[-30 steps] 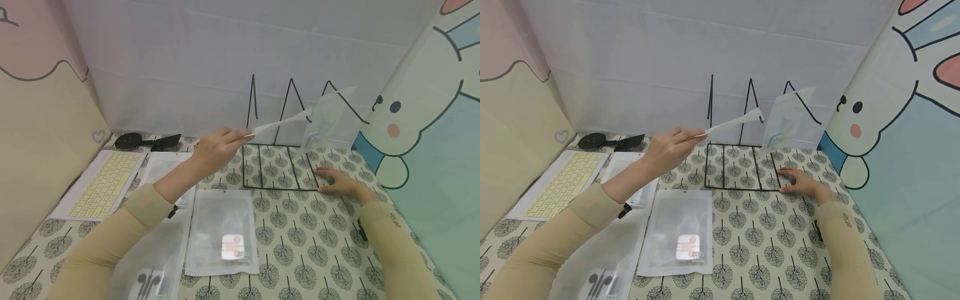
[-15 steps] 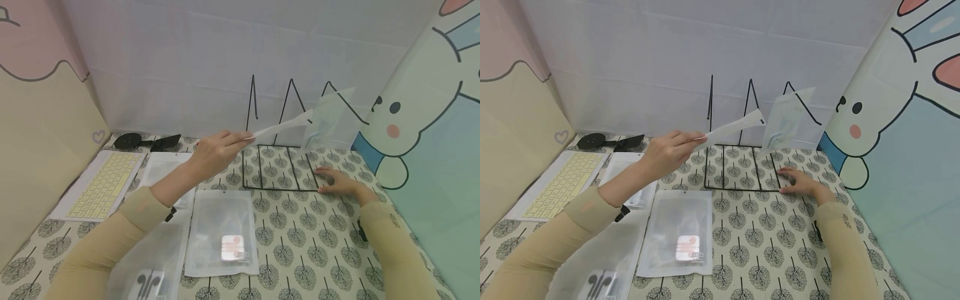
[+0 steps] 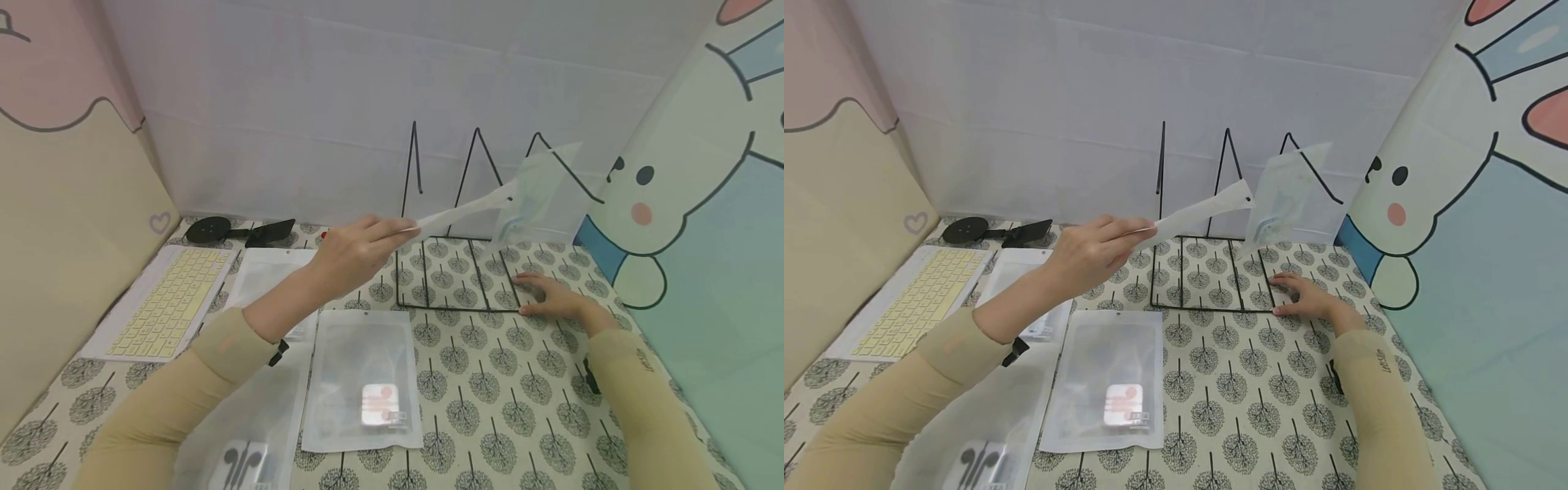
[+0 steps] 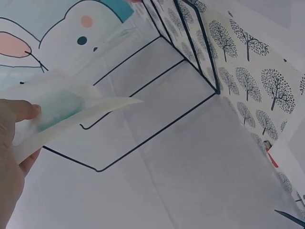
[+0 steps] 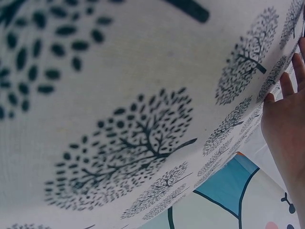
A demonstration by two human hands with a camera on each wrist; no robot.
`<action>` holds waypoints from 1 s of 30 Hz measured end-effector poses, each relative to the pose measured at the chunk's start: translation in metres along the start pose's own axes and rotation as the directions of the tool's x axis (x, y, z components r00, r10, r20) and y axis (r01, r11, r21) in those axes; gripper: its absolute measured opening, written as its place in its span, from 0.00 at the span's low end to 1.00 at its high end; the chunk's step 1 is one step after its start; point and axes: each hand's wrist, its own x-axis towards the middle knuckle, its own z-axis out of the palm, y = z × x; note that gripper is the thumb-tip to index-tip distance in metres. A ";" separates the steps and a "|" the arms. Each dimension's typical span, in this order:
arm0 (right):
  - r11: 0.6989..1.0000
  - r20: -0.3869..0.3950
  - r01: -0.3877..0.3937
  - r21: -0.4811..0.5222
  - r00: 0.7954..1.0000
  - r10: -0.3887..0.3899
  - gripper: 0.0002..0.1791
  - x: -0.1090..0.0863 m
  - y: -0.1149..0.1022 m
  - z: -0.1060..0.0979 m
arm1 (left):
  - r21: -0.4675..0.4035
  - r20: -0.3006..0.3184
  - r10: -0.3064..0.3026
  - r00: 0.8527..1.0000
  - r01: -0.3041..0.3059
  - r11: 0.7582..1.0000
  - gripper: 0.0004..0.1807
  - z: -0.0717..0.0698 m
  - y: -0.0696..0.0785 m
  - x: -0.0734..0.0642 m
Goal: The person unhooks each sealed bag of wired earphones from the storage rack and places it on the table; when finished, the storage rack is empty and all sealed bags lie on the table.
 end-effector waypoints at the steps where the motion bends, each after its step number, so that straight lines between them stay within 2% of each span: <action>1: 1.000 0.001 0.001 -0.002 1.000 -0.001 0.46 0.000 0.000 0.000 | -0.001 -0.001 -0.001 1.000 0.001 1.000 0.18 -0.001 0.000 0.000; 10: 1.000 -0.003 0.021 0.006 1.000 -0.021 0.46 0.000 0.002 0.001 | 0.009 -0.012 0.015 1.000 -0.015 1.000 0.17 -0.003 0.005 0.001; 17: 1.000 -0.002 0.010 0.021 1.000 -0.010 0.46 0.000 0.001 0.000 | 0.002 -0.007 0.002 1.000 -0.002 1.000 0.13 -0.005 0.005 -0.007; 25: 1.000 -0.005 0.001 0.004 1.000 -0.001 0.46 0.001 0.000 0.001 | -0.013 0.090 -0.068 0.994 0.070 0.997 0.23 -0.013 0.001 -0.029; 30: 1.000 -0.004 -0.003 -0.013 1.000 0.003 0.46 0.000 -0.001 0.000 | 0.010 0.212 -0.091 0.973 0.091 0.996 0.24 -0.021 -0.006 -0.044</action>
